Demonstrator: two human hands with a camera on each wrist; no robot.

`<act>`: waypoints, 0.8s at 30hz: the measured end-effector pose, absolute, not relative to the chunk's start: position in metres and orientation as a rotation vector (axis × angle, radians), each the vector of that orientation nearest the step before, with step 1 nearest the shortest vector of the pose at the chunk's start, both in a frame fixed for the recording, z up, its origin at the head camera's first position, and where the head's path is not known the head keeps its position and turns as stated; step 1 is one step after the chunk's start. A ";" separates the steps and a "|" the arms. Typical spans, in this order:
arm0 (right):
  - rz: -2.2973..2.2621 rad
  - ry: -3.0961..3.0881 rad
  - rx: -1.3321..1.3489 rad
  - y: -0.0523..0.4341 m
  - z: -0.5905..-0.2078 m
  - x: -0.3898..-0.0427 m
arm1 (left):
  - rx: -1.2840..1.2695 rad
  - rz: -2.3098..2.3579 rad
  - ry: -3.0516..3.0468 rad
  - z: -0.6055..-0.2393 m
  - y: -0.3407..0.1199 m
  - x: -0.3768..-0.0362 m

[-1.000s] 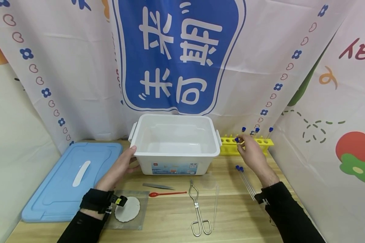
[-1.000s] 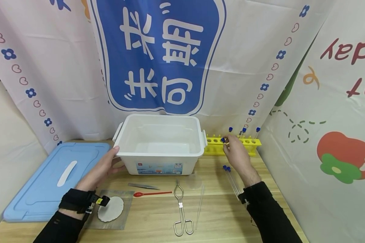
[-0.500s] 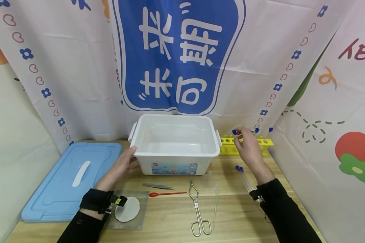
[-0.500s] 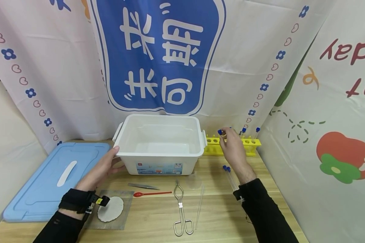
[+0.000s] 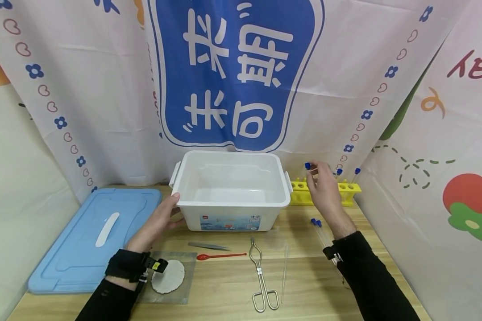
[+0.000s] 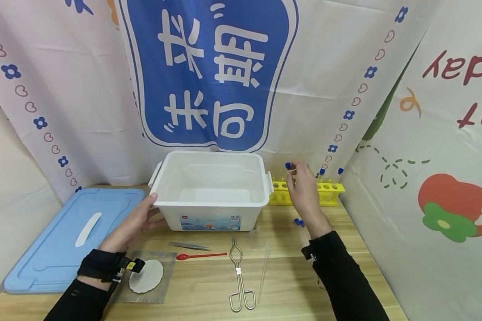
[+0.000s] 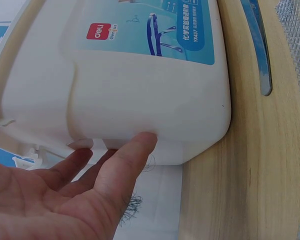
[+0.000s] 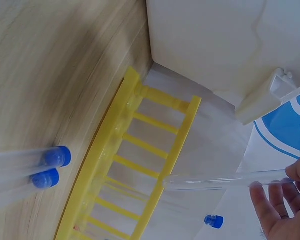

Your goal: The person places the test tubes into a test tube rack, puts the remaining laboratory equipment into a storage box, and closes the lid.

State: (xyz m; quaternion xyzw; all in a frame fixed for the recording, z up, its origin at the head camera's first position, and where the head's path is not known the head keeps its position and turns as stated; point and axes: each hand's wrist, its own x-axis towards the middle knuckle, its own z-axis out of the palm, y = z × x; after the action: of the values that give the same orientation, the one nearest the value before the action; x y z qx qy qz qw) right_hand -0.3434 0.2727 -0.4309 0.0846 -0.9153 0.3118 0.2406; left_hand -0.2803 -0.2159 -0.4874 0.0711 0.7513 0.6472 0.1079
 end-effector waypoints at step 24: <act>1.125 -2.289 0.160 0.258 -0.426 -0.367 | 0.217 1.906 2.209 -0.489 -0.216 -0.280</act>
State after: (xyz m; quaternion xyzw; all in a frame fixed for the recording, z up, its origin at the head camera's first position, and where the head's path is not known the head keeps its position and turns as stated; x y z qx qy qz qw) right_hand -0.3666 0.2576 -0.4258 0.0599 -0.8576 0.4213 0.2889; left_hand -0.2802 -0.2165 -0.4886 0.0737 0.7505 0.6478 0.1078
